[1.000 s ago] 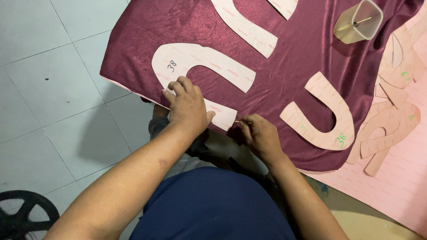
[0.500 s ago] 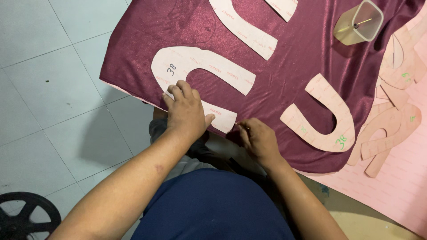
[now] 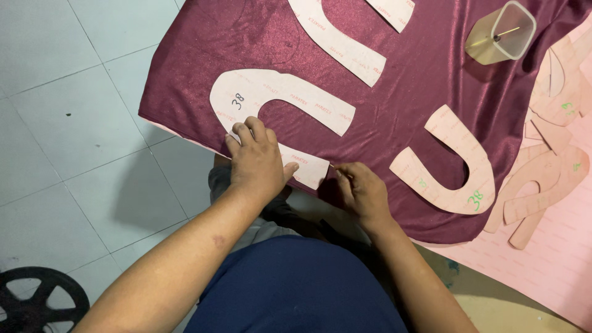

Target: The person places U-shaped paper patterns onto a maroon fabric and secures them using pins. They align the patterns, pick pins from a container, and insert them through the paper into the fabric to hold the shapes in place.

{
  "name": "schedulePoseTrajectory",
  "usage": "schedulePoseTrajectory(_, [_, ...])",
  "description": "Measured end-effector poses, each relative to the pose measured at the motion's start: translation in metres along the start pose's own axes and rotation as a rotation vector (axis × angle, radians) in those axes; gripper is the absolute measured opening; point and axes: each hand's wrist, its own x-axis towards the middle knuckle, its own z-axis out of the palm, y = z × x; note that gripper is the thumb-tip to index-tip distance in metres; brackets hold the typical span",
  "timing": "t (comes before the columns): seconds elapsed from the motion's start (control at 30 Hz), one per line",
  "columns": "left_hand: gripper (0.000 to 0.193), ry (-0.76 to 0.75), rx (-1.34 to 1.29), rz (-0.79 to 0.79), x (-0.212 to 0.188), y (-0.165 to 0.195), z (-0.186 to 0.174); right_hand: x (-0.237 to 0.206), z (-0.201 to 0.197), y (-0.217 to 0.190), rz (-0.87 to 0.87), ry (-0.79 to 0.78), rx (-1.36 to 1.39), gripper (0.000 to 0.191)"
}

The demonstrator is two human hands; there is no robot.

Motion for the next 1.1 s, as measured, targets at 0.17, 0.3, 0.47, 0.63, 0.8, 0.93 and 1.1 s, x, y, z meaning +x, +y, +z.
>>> schedulePoseTrajectory(0.17, [0.096,-0.004,0.017,0.009,0.001,0.000,0.002,0.001,-0.002,-0.002,0.136,-0.016,-0.015,0.014])
schedulePoseTrajectory(0.3, [0.095,0.001,0.028,0.031,0.001,-0.002,0.005,0.006,0.002,-0.005,0.154,-0.001,0.066,0.016])
schedulePoseTrajectory(0.47, [0.093,-0.019,0.029,0.030,-0.001,-0.002,0.005,0.012,0.012,-0.013,0.137,-0.014,0.188,0.016])
schedulePoseTrajectory(0.63, [0.095,0.027,0.049,0.040,-0.001,-0.003,0.007,0.000,0.003,-0.016,0.228,-0.005,0.107,0.015])
schedulePoseTrajectory(0.8, [0.096,0.022,0.045,0.037,-0.001,-0.003,0.009,0.003,0.005,-0.017,0.150,0.013,0.093,0.015])
schedulePoseTrajectory(0.93, [0.093,0.025,0.034,0.038,-0.001,-0.004,0.009,0.008,0.012,-0.023,0.135,-0.018,0.158,0.015])
schedulePoseTrajectory(1.1, [0.076,0.121,-0.066,0.068,-0.006,-0.015,0.014,0.008,0.000,-0.022,0.181,-0.006,0.069,0.015])
